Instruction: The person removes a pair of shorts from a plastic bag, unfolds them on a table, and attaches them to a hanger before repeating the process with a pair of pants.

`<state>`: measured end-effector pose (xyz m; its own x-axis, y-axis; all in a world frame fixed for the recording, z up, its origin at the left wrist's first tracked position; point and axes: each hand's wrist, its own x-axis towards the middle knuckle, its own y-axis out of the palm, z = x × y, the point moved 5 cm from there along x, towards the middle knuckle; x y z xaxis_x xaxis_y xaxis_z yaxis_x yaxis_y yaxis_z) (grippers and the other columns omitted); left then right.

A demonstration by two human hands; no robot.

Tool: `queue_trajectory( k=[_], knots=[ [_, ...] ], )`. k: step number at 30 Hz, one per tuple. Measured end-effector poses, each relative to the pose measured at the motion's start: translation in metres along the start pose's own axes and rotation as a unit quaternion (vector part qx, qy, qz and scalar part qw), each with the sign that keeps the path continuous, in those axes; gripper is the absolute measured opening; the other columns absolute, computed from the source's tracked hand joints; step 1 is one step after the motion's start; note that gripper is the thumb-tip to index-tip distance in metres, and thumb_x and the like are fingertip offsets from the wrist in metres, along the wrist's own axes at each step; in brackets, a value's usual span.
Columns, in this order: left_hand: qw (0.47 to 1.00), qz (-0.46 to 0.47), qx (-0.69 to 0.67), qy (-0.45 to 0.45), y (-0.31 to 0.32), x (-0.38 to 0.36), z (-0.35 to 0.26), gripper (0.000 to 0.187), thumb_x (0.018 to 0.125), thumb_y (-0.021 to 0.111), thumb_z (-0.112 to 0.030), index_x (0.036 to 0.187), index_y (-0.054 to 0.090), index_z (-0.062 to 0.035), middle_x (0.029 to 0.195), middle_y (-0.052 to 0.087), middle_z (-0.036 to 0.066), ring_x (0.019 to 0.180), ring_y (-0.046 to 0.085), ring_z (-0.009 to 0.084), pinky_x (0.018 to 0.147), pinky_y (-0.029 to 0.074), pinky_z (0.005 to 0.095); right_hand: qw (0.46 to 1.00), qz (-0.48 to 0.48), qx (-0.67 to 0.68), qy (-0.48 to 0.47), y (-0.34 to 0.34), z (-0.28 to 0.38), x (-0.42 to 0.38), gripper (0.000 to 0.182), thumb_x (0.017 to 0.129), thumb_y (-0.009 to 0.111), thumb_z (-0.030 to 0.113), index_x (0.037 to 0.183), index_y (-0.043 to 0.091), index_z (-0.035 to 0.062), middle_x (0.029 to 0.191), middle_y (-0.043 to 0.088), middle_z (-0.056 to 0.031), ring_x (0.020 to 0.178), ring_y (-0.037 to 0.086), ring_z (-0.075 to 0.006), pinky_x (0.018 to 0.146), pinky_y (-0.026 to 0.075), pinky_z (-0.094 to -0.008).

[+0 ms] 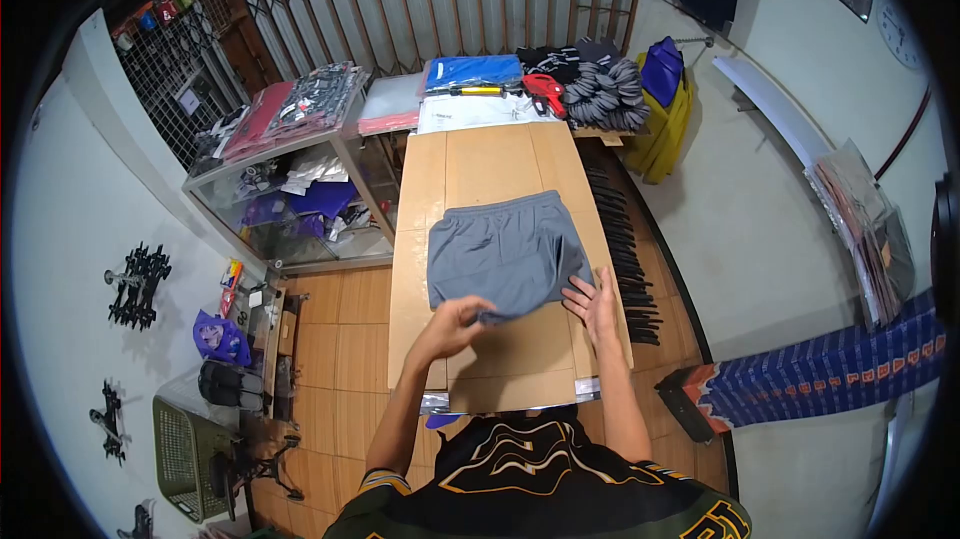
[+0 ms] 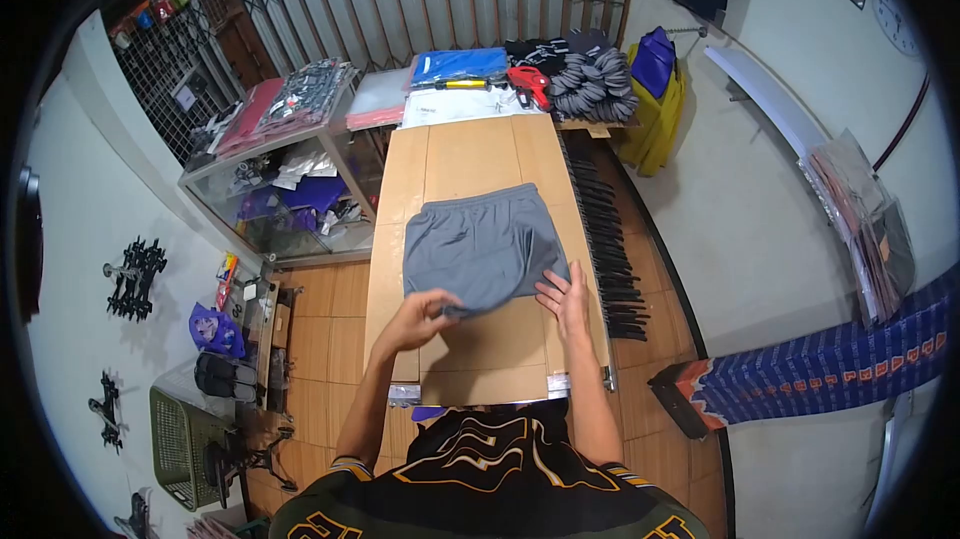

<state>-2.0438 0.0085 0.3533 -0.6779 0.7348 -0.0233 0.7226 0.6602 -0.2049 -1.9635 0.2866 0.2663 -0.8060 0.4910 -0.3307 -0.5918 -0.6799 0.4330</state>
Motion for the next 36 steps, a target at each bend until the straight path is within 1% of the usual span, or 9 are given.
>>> queue_trajectory(
  k=[3,5,10,14,17,18,22,28,36],
  knots=[
    [0.996,0.067,0.038,-0.035,0.018,-0.029,0.024,0.033,0.083,0.061,0.013,0.111,0.070,-0.0012,0.100,0.070,0.004,0.094,0.065,0.0122,0.086,0.053,0.0281,0.999,0.009,-0.031,0.040,-0.018,0.006,-0.018,0.086,0.096,0.053,0.065,0.155,0.028,0.0084,0.143,0.049,-0.0285,0.118,0.062,-0.0358,0.095,0.052,-0.0476],
    [0.994,0.090,0.054,-0.032,0.025,-0.043,0.033,0.032,0.081,0.063,0.011,0.110,0.070,-0.0011,0.101,0.070,0.007,0.095,0.066,0.0155,0.088,0.053,0.0300,0.993,0.006,-0.110,0.042,-0.030,0.001,-0.025,0.083,0.097,0.052,0.064,0.154,0.030,0.0089,0.143,0.050,-0.0273,0.120,0.061,-0.0351,0.094,0.052,-0.0498],
    [0.982,0.144,0.099,-0.069,0.031,-0.065,0.046,0.031,0.080,0.066,0.009,0.109,0.072,-0.0016,0.102,0.069,0.010,0.096,0.067,0.0199,0.089,0.053,0.0330,0.962,-0.056,-0.269,0.013,-0.027,0.002,-0.056,0.090,0.082,0.084,0.043,0.141,0.040,-0.0095,0.118,0.064,-0.0200,0.109,0.061,-0.0204,0.089,0.050,-0.0293],
    [0.974,0.169,0.130,-0.073,0.034,-0.076,0.047,0.028,0.078,0.071,0.002,0.105,0.075,-0.0051,0.099,0.072,0.014,0.091,0.069,0.0259,0.084,0.055,0.0355,0.937,-0.076,-0.341,-0.032,-0.028,-0.011,-0.061,0.075,0.086,0.081,0.036,0.137,0.043,-0.0033,0.091,0.069,-0.0121,0.087,0.064,-0.0155,0.075,0.050,-0.0301],
    [0.965,0.188,0.166,-0.077,0.034,-0.082,0.038,0.024,0.080,0.073,-0.002,0.104,0.075,-0.0052,0.097,0.073,0.013,0.089,0.070,0.0265,0.082,0.055,0.0362,0.931,0.004,-0.351,-0.098,-0.010,-0.002,-0.079,0.070,0.090,0.077,0.033,0.142,0.040,0.0038,0.093,0.068,-0.0154,0.088,0.064,-0.0157,0.077,0.051,-0.0314],
    [0.964,0.190,0.162,-0.087,0.033,-0.084,0.036,0.023,0.081,0.074,-0.003,0.104,0.075,-0.0051,0.096,0.073,0.013,0.089,0.070,0.0265,0.082,0.054,0.0362,0.908,0.000,-0.400,-0.122,-0.005,0.002,-0.087,0.057,0.092,0.074,0.034,0.138,0.051,0.0092,0.095,0.072,-0.0190,0.090,0.070,-0.0261,0.082,0.053,-0.0373],
    [0.963,0.192,0.158,-0.107,0.032,-0.092,0.037,0.020,0.083,0.075,-0.006,0.103,0.075,-0.0043,0.095,0.073,0.014,0.087,0.070,0.0263,0.080,0.054,0.0360,0.854,0.036,-0.482,-0.195,-0.001,0.000,-0.101,0.044,0.094,0.069,0.043,0.111,0.068,0.0032,0.100,0.073,-0.0187,0.092,0.068,-0.0361,0.085,0.050,-0.0407],
    [0.967,0.154,0.157,-0.132,0.033,-0.114,0.035,0.020,0.083,0.075,-0.003,0.103,0.074,-0.0022,0.095,0.073,0.014,0.087,0.070,0.0248,0.079,0.054,0.0348,0.860,-0.011,-0.505,-0.080,-0.021,-0.004,-0.114,0.051,0.092,0.071,0.046,0.073,0.066,-0.0018,0.066,0.064,-0.0173,0.066,0.061,-0.0229,0.067,0.049,-0.0380],
    [0.977,0.042,0.177,-0.111,0.048,-0.144,0.031,0.018,0.082,0.070,0.004,0.099,0.072,0.0004,0.094,0.074,0.014,0.088,0.071,0.0220,0.079,0.055,0.0333,0.863,-0.001,-0.497,-0.087,-0.069,-0.024,-0.138,0.029,0.074,0.084,0.021,0.071,0.063,0.0014,0.065,0.061,-0.0040,0.063,0.056,-0.0121,0.060,0.046,-0.0304]
  ],
)
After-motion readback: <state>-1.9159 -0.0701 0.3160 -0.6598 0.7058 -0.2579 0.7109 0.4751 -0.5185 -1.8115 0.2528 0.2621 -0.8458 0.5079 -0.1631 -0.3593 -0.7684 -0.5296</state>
